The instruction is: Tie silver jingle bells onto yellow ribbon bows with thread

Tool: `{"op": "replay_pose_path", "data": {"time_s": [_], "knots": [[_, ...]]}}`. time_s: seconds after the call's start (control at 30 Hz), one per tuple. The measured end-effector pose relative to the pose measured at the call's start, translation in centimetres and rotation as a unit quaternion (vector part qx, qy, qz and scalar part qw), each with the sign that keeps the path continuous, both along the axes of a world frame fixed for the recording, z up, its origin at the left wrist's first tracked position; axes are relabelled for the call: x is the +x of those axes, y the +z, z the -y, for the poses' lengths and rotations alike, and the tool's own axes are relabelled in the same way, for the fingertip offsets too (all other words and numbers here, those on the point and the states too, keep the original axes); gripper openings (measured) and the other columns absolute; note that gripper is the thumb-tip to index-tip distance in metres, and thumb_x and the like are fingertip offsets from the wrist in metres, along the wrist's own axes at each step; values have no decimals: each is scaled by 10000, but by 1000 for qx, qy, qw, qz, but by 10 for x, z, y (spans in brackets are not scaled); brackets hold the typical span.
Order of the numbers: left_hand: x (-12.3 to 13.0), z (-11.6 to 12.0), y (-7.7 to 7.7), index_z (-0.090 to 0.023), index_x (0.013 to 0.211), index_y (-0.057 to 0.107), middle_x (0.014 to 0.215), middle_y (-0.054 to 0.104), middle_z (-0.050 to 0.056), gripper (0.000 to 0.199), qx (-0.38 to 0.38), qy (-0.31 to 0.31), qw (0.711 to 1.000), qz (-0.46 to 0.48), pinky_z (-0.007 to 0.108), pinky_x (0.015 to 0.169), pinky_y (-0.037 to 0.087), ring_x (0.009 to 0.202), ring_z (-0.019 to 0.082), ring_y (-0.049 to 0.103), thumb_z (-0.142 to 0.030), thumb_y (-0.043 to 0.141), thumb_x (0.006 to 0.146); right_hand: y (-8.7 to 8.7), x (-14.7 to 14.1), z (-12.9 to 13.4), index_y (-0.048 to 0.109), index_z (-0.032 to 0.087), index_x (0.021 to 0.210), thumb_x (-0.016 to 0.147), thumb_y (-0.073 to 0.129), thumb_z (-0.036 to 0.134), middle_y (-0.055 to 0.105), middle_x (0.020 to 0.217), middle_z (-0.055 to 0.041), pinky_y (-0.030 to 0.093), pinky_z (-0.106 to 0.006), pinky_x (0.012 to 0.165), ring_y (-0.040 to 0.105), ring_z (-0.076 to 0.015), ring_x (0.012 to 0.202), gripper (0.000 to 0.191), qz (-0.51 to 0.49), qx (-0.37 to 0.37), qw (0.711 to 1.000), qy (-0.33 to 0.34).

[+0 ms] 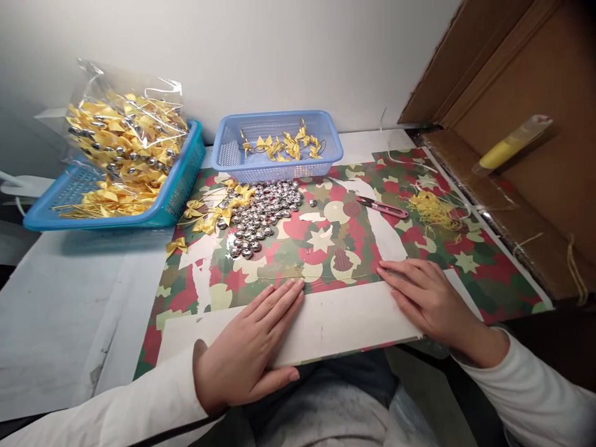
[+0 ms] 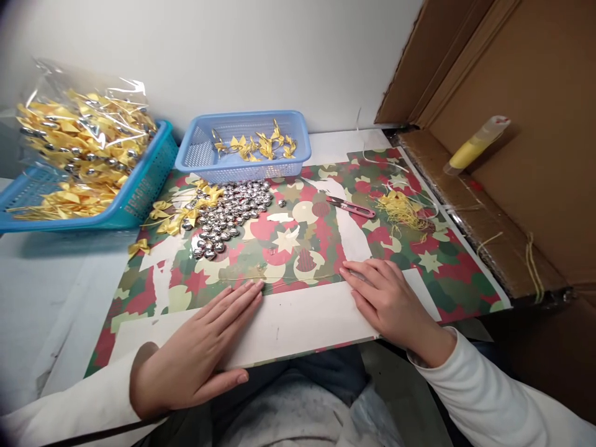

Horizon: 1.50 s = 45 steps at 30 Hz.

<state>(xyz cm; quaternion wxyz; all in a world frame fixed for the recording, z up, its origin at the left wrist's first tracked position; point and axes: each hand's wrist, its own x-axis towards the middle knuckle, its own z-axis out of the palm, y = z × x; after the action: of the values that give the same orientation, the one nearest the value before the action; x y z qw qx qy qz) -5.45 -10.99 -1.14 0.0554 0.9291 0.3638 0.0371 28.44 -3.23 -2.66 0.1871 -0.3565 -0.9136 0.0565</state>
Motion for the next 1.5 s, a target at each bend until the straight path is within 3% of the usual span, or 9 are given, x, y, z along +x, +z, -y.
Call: {"op": "replay_pose_path", "data": {"time_s": [0.13,0.53,0.73,0.9,1.07,1.23,1.37,1.43,1.5], "knots": [[-6,3,0,-73,1539,15,1569,259,204,923,-30,-2,1000,10,437,1150,220,1432,337,285,-558,453,887,0,1,0,552,236,1331,926,485,162,636,1257,-89,433,-431,897,550,-259,1099,418,0,0,1000,0],[-33,12,5,-82,1531,158,1525,373,174,917,24,8,999,-43,392,1180,48,1413,298,337,-640,440,860,2,0,0,549,222,1335,927,485,163,638,1258,-96,418,-446,894,542,-267,1089,417,20,10,1000,0],[-31,19,-1,-136,1546,108,1530,378,145,838,17,52,999,-4,482,1184,62,1409,315,339,-594,373,897,2,-1,2,584,220,1298,931,475,164,636,1260,-100,423,-443,891,542,-263,1086,387,20,8,1000,-2],[-23,4,14,-181,1536,194,1546,361,104,732,51,71,996,33,478,1190,127,1432,304,291,-331,486,882,13,-9,-4,665,188,1102,937,529,176,689,1099,-86,397,-416,890,554,-239,1016,214,1,5,1000,-7],[-21,-19,28,-193,1479,321,1532,370,118,674,87,44,994,46,483,1155,238,1419,316,302,-267,567,856,25,-24,-17,628,179,792,912,604,206,669,833,-24,359,-358,817,558,-190,840,125,65,-31,997,-24],[-16,-26,32,-204,1379,447,1438,496,109,532,87,52,991,87,467,1097,354,1359,305,399,-241,581,866,36,-28,-30,603,164,766,920,579,181,634,782,-32,309,-341,762,509,-184,773,156,176,70,982,15],[11,-49,50,-231,1280,532,1274,631,65,372,3,78,977,199,394,1040,429,1231,242,528,-286,557,913,76,-38,-45,598,171,754,939,494,99,630,752,-12,286,-339,794,487,-171,780,224,173,167,967,82],[31,-71,63,-198,1236,561,1266,629,90,373,-101,116,948,277,410,1011,445,1200,259,546,-394,536,919,101,-50,-53,598,170,764,941,451,57,640,774,-14,275,-337,798,484,-169,803,257,175,203,956,118],[50,-94,72,-193,1158,601,1185,657,90,353,-266,106,898,333,397,961,466,1121,246,585,-440,476,938,123,-64,-61,601,163,786,948,436,52,649,807,-23,264,-332,786,482,-169,820,256,171,218,949,147]]}}
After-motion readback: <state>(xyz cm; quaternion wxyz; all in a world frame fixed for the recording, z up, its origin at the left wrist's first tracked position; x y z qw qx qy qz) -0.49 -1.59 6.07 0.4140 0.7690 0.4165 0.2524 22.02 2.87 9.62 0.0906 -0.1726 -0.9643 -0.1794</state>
